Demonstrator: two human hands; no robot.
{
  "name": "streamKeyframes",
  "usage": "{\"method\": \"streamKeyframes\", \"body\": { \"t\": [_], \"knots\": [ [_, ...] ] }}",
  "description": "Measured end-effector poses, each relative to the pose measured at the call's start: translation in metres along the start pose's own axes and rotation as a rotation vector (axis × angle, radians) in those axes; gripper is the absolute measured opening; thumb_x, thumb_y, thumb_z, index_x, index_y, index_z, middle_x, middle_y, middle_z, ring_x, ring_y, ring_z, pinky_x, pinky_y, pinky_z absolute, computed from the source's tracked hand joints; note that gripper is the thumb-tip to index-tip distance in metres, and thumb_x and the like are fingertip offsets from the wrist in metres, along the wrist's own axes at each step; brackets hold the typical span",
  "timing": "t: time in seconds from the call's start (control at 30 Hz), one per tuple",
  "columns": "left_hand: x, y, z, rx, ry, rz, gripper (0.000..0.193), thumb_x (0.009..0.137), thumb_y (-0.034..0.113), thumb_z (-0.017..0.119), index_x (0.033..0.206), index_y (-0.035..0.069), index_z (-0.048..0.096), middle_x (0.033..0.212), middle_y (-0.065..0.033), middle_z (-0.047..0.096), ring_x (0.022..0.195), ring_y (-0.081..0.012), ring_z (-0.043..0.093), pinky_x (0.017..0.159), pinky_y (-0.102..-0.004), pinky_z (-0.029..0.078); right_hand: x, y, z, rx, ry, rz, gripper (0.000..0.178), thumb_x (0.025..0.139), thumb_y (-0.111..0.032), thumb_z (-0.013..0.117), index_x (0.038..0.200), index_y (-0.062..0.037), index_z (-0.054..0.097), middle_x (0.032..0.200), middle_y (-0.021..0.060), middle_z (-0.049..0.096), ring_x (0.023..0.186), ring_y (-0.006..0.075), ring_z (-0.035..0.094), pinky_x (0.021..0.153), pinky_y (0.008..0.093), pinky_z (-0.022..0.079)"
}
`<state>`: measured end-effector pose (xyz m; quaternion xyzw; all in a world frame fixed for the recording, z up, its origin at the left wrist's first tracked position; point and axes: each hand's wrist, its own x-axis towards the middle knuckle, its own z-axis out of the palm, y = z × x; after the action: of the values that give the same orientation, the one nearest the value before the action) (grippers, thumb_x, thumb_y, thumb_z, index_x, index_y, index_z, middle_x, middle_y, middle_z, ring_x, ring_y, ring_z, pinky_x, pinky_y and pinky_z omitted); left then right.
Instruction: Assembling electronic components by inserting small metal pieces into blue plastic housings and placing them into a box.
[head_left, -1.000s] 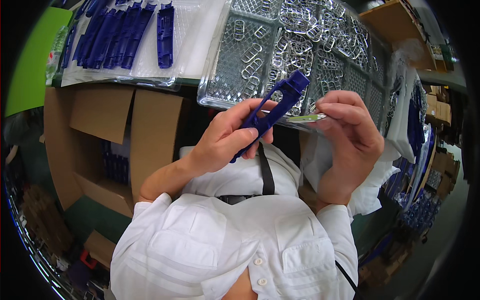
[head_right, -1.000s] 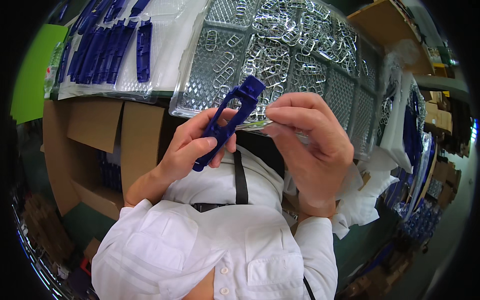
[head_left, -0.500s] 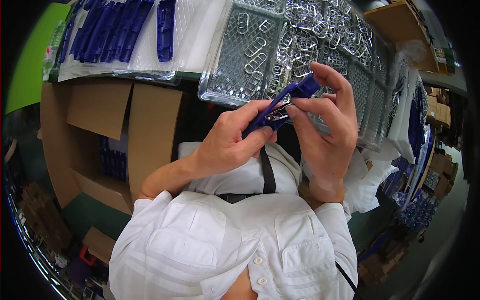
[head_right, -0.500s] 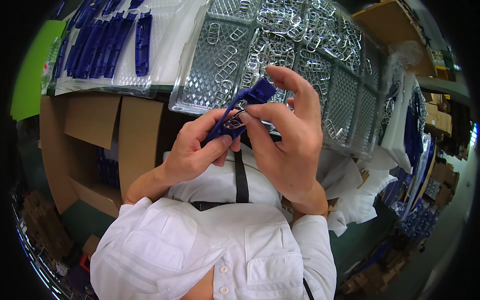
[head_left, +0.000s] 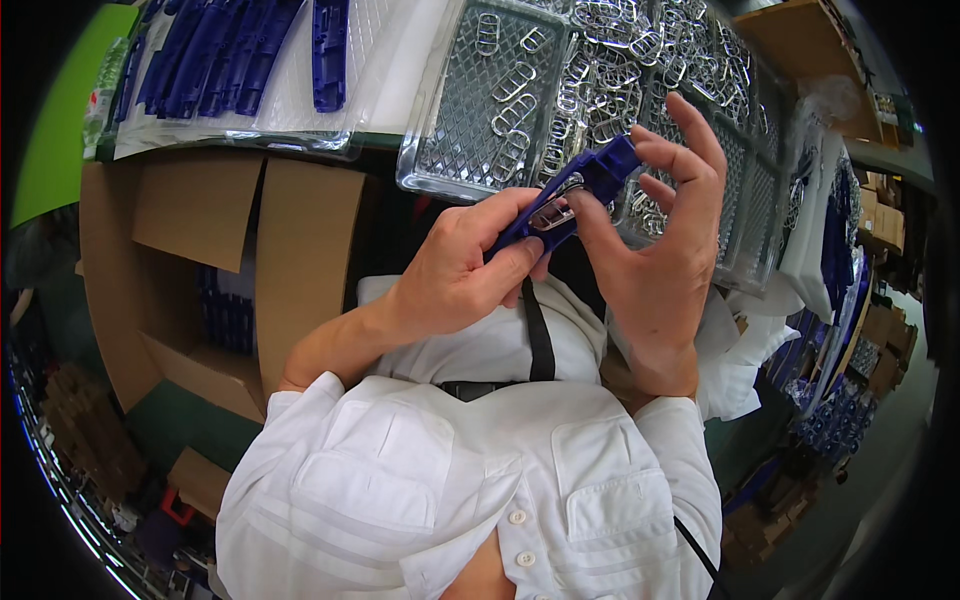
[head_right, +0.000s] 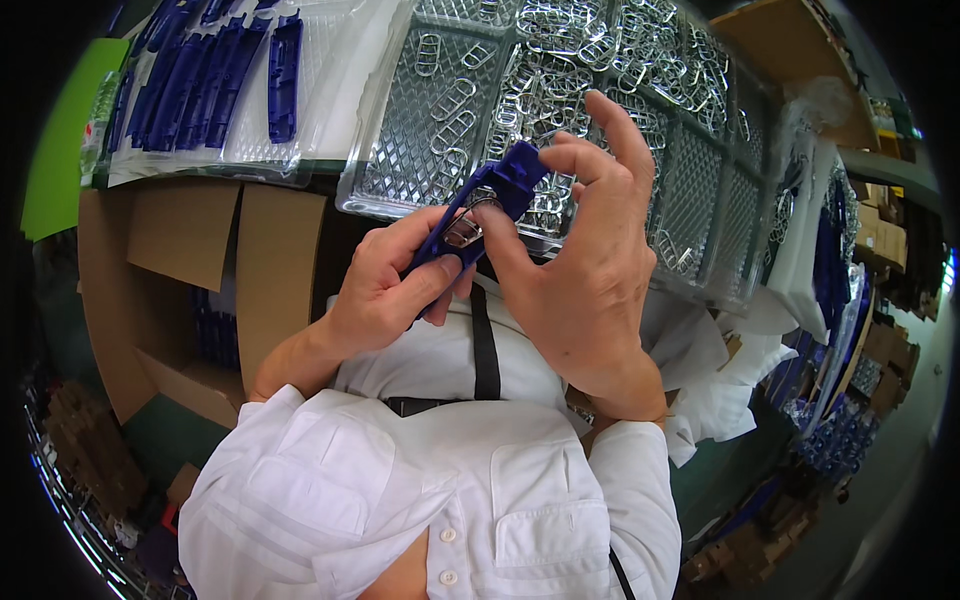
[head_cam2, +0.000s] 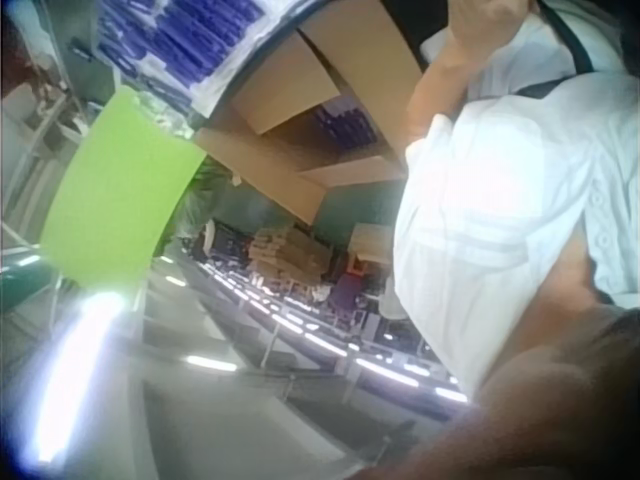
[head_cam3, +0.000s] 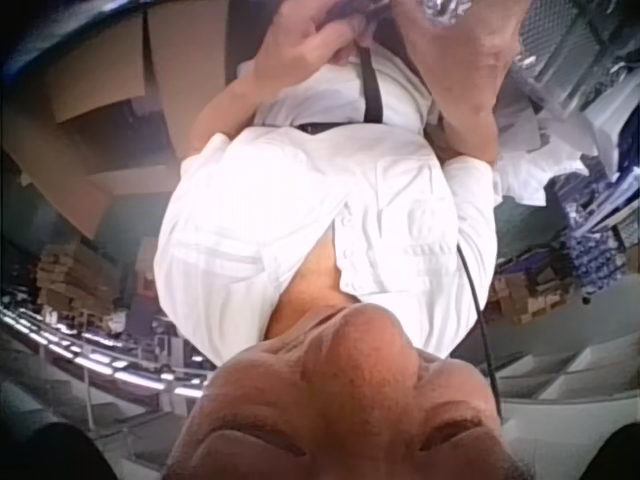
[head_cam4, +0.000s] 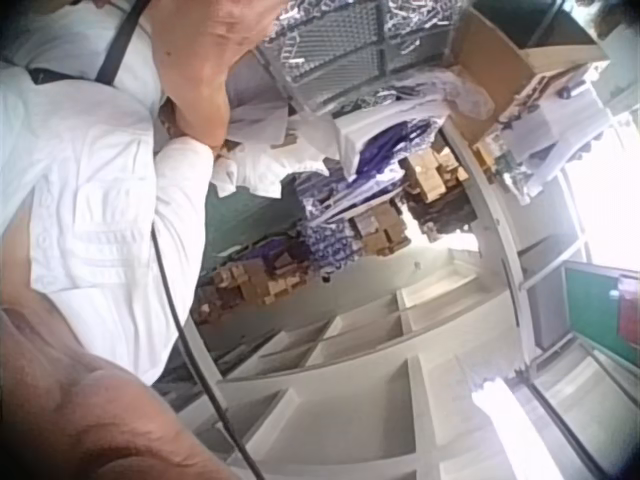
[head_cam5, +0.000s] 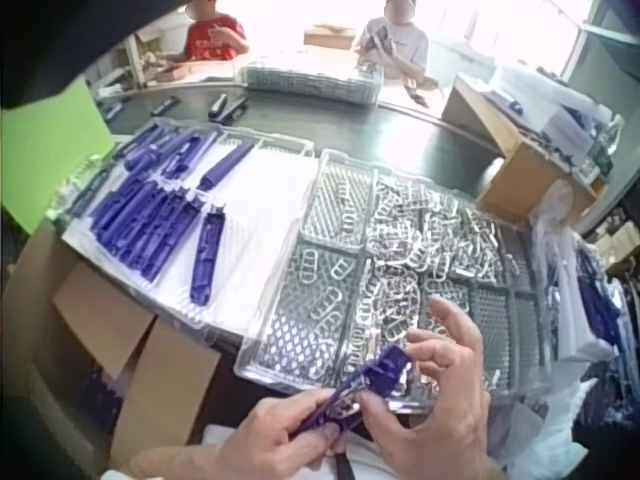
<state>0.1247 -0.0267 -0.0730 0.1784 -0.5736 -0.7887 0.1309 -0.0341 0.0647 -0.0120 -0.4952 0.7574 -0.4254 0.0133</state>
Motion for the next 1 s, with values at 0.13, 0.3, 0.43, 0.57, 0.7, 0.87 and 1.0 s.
{"method": "streamKeyframes", "body": {
  "t": [0.13, 0.3, 0.43, 0.57, 0.7, 0.87, 1.0],
  "knots": [
    [0.000, 0.001, 0.001, 0.011, -0.041, 0.036, 0.034, 0.100, 0.004, 0.052, 0.132, -0.004, 0.058, 0.083, -0.0057, 0.067, 0.061, -0.0082, 0.060, 0.055, -0.0239, 0.049, -0.001, 0.007, -0.006, 0.153, -0.213, 0.243, 0.037, 0.083, 0.003, 0.078, 0.115, -0.0025, 0.062, 0.114, 0.0066, 0.072, 0.106, 0.0156, 0.071, 0.088, 0.0297, 0.057],
    [0.008, 0.006, 0.003, 0.152, 0.024, -0.082, 0.023, 0.106, 0.010, 0.049, 0.118, -0.004, 0.064, 0.082, -0.0048, 0.066, 0.067, -0.0092, 0.063, 0.062, -0.0253, 0.053, -0.006, 0.019, 0.002, 0.154, -0.228, 0.256, 0.034, 0.084, 0.001, 0.079, 0.113, -0.0023, 0.062, 0.104, 0.0038, 0.072, 0.094, 0.0112, 0.071, 0.085, 0.0273, 0.057],
    [0.014, -0.001, 0.009, 0.162, 0.138, -0.078, 0.021, 0.101, 0.014, 0.057, 0.094, -0.003, 0.067, 0.068, -0.0080, 0.069, 0.062, -0.0125, 0.069, 0.059, -0.0275, 0.055, -0.012, 0.025, 0.007, 0.201, -0.220, 0.270, 0.030, 0.085, 0.001, 0.079, 0.108, -0.0017, 0.061, 0.099, 0.0041, 0.070, 0.089, 0.0094, 0.069, 0.082, 0.0262, 0.057],
    [0.019, -0.004, 0.011, 0.147, 0.168, -0.084, 0.021, 0.100, 0.014, 0.058, 0.089, -0.002, 0.067, 0.065, -0.0066, 0.067, 0.060, -0.0112, 0.067, 0.057, -0.0272, 0.054, -0.011, 0.027, 0.009, 0.176, -0.204, 0.268, 0.030, 0.084, 0.001, 0.080, 0.107, -0.0017, 0.061, 0.095, 0.0041, 0.070, 0.083, 0.0096, 0.067, 0.077, 0.0258, 0.056],
    [0.025, -0.012, 0.009, 0.238, 0.192, -0.071, 0.018, 0.097, 0.012, 0.062, 0.085, -0.001, 0.066, 0.060, -0.0055, 0.063, 0.055, -0.0084, 0.062, 0.050, -0.0281, 0.046, -0.011, 0.030, 0.012, 0.095, -0.176, 0.199, 0.030, 0.083, 0.000, 0.081, 0.106, -0.0019, 0.061, 0.088, 0.0036, 0.067, 0.074, 0.0107, 0.063, 0.069, 0.0261, 0.053],
    [0.020, 0.012, 0.002, 0.408, 0.078, -0.041, 0.016, 0.098, 0.015, 0.066, 0.099, -0.001, 0.069, 0.070, -0.0107, 0.065, 0.060, -0.0188, 0.064, 0.057, -0.0310, 0.049, -0.011, 0.038, 0.007, 0.343, -0.169, 0.167, 0.034, 0.083, 0.004, 0.077, 0.110, -0.0012, 0.058, 0.099, 0.0124, 0.070, 0.086, 0.0208, 0.071, 0.076, 0.0316, 0.058],
    [-0.003, 0.033, -0.008, 0.404, -0.151, 0.207, 0.047, 0.103, 0.021, 0.064, 0.140, -0.007, 0.057, 0.110, -0.0145, 0.070, 0.092, -0.0211, 0.068, 0.084, -0.0325, 0.054, -0.020, 0.041, -0.007, 0.858, 0.022, 0.163, 0.036, 0.079, 0.016, 0.074, 0.108, 0.0008, 0.060, 0.112, 0.0206, 0.066, 0.101, 0.0254, 0.068, 0.088, 0.0355, 0.057]
  ]
}}
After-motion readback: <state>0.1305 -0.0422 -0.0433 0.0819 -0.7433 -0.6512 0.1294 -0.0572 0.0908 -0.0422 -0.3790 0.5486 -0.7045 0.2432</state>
